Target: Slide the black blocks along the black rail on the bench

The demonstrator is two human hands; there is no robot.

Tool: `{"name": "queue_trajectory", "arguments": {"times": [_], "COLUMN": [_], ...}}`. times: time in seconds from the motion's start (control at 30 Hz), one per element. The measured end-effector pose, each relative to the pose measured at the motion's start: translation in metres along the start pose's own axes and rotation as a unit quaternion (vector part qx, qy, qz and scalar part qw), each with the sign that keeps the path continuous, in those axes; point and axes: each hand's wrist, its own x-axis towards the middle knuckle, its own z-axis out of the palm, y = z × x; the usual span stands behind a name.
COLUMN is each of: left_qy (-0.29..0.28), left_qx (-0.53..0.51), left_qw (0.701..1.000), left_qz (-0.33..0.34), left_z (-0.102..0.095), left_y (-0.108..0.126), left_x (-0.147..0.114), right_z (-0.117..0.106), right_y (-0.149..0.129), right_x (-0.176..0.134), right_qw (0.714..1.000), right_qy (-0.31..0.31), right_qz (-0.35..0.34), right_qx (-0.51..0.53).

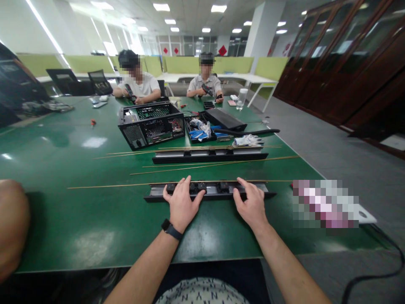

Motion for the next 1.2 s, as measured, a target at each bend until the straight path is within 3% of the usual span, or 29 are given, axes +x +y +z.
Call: {"name": "queue_trajectory", "arguments": {"times": [0.63, 1.2], "left_qy": [0.028, 0.006], "left_qx": [0.001, -0.002], "left_qw": [0.999, 0.999], "left_qz": [0.036, 0.038], "left_z": [0.007, 0.008], "left_y": [-0.004, -0.005], "left_x": [0.004, 0.012], "right_z": [0.004, 0.004], "right_y": [0.006, 0.008], "right_x": [0.004, 0.004], "right_qw": [0.999, 0.998], "right_qy": [0.031, 0.031], "right_qz": [-0.029, -0.042], "right_qx": [-0.015, -0.030]}}
